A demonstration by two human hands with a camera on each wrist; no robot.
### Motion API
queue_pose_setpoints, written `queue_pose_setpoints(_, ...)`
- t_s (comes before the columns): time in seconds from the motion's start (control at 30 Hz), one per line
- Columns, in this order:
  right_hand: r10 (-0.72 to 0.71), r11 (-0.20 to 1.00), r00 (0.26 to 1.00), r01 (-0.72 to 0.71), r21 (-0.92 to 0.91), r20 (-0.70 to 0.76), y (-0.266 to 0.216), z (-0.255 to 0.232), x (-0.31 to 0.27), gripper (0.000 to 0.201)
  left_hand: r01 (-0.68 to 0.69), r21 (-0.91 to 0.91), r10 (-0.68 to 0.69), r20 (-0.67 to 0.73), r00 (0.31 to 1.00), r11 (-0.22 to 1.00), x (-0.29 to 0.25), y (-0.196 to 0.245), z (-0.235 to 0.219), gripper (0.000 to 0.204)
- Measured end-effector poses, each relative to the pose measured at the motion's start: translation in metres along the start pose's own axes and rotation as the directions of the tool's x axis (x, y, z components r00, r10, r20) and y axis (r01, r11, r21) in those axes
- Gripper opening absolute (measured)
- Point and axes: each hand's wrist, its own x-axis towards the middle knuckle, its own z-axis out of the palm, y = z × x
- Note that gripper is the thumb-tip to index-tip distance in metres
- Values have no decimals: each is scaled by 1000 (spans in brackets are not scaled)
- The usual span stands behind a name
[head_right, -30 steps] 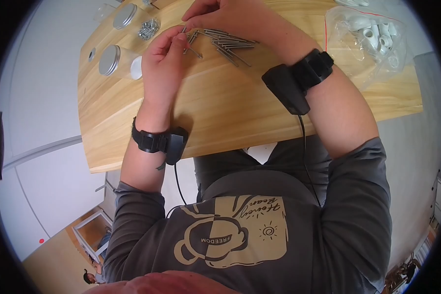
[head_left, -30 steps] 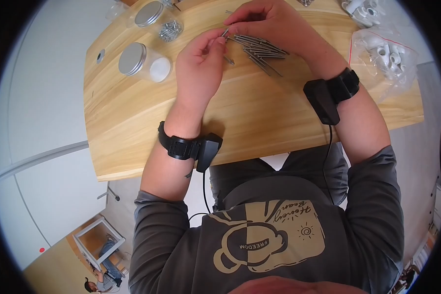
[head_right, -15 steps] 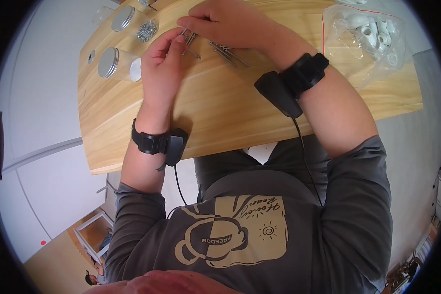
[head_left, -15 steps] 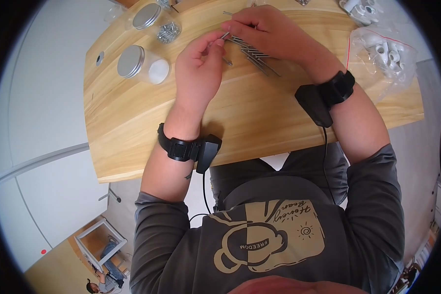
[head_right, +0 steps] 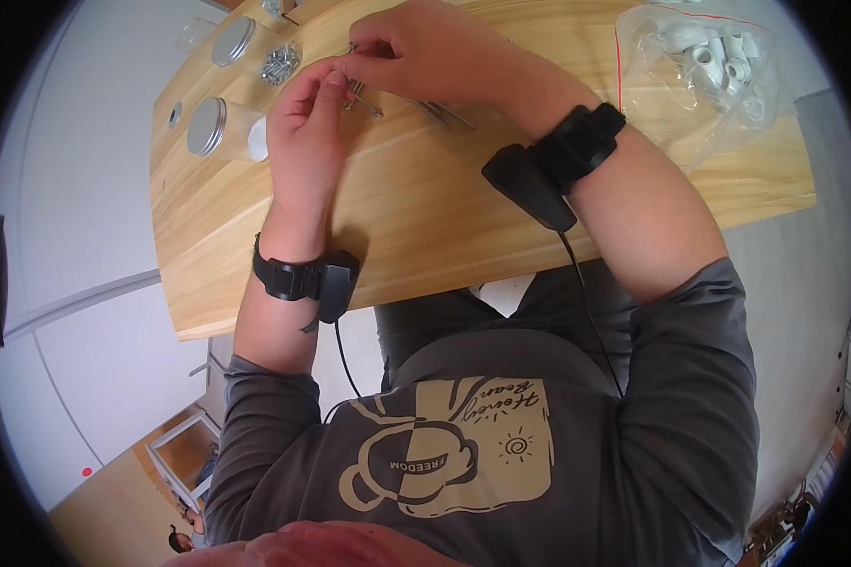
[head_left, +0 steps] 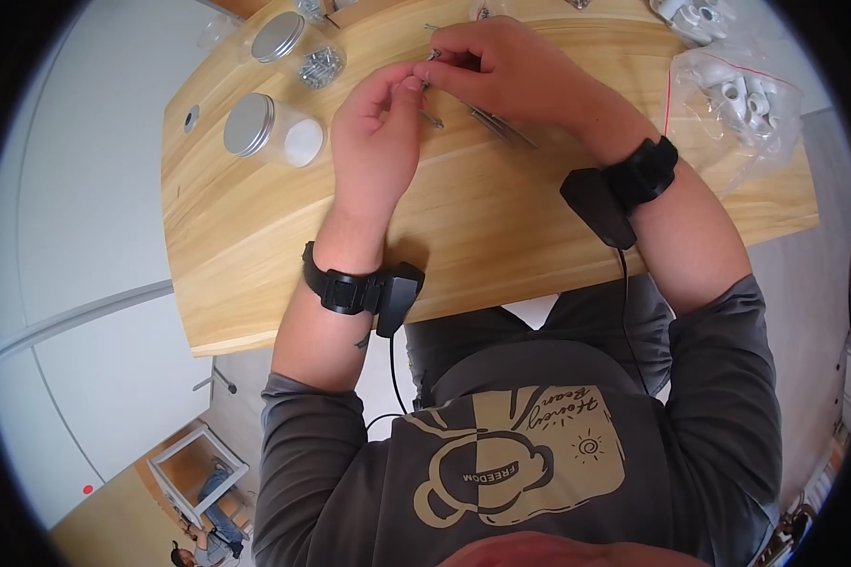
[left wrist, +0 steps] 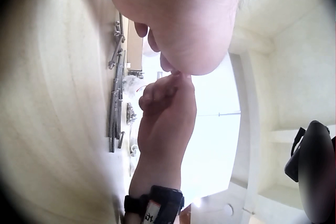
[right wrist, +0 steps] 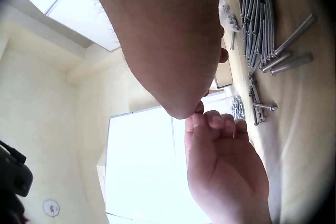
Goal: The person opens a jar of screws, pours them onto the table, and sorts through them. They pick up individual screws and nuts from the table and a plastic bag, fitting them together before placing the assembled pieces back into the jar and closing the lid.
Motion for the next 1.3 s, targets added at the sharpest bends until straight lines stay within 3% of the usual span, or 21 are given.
queue_pose_setpoints(0.17, 27, 999, 998, -28, -16, -59, -6, -1, 1, 24, 16, -20, -17, -10, 1000, 1000, 0, 1, 0, 22)
queue_pose_setpoints(0.23, 23, 989, 1000, -22, 145, -2, -8, -5, -1, 29, -26, -7, 25, -42, 999, 1000, 2, -4, -1, 20)
queue_pose_setpoints(0.33, -13, 975, 999, 23, 223, -44, -6, -3, -1, 39, 35, -58, -37, -29, 999, 998, 1, 1, 0, 21)
queue_pose_setpoints(0.47, -1, 976, 999, 11, 220, -49, -6, -4, -1, 38, 34, -32, -35, -31, 999, 999, 1, 1, 0, 21)
queue_pose_setpoints(0.53, 39, 987, 999, -43, -154, -26, -9, -9, 1, 41, -3, -78, -1, -51, 999, 997, 3, -4, -1, 20)
queue_pose_setpoints(0.57, 39, 987, 999, -42, -154, -26, -8, -10, 1, 41, -4, -78, 0, -52, 999, 997, 3, -4, -1, 20)
queue_pose_setpoints(0.67, 23, 995, 996, -30, -95, -81, -3, -10, 1, 30, 22, -92, -28, -72, 997, 996, 4, -3, -2, 20)
queue_pose_setpoints(0.73, -46, 991, 987, 65, 117, -156, 1, -7, 1, 22, 6, -65, -10, -73, 997, 998, 4, -4, -2, 20)
queue_pose_setpoints(0.87, -75, 971, 992, 96, 221, -102, -8, -8, -1, 25, 17, -50, -21, -76, 997, 999, 4, -2, -2, 21)
queue_pose_setpoints(0.93, -47, 989, 997, 37, -146, -67, -1, -9, 1, 23, 18, -44, -22, -80, 997, 999, 4, -3, -2, 21)
queue_pose_setpoints(0.97, -47, 989, 997, 37, -145, -66, -4, -11, 1, 23, 19, -44, -23, -81, 996, 999, 4, -3, -3, 21)
queue_pose_setpoints(1.03, 238, 970, 949, -243, -1, -205, -12, -17, 2, 25, 49, -9, -49, -89, 995, 999, 4, -3, -2, 21)
queue_pose_setpoints(1.07, 238, 970, 949, -243, -1, -205, -8, -17, 3, 25, 49, -9, -50, -88, 995, 999, 4, -4, -3, 21)
queue_pose_setpoints(1.13, -97, 973, 862, -22, -229, -497, 13, -18, 10, 23, 76, 4, -76, -82, 994, 997, 5, -5, -3, 21)
queue_pose_setpoints(1.17, -97, 973, 862, -23, -230, -498, 25, -19, 13, 23, 75, 3, -75, -81, 994, 997, 6, -7, -3, 21)
queue_pose_setpoints(1.23, -376, 879, 731, 88, -468, -570, 48, -19, 16, 18, 32, 64, -22, -159, 987, 997, 7, -11, -2, 22)
queue_pose_setpoints(1.27, -376, 879, 731, 88, -468, -570, 52, -20, 15, 18, 32, 64, -22, -159, 987, 997, 8, -10, -3, 22)
queue_pose_setpoints(1.3, -339, 881, 786, 72, -468, -517, 56, -21, 14, 17, 51, 156, -25, -168, 986, 986, 8, -9, -4, 21)
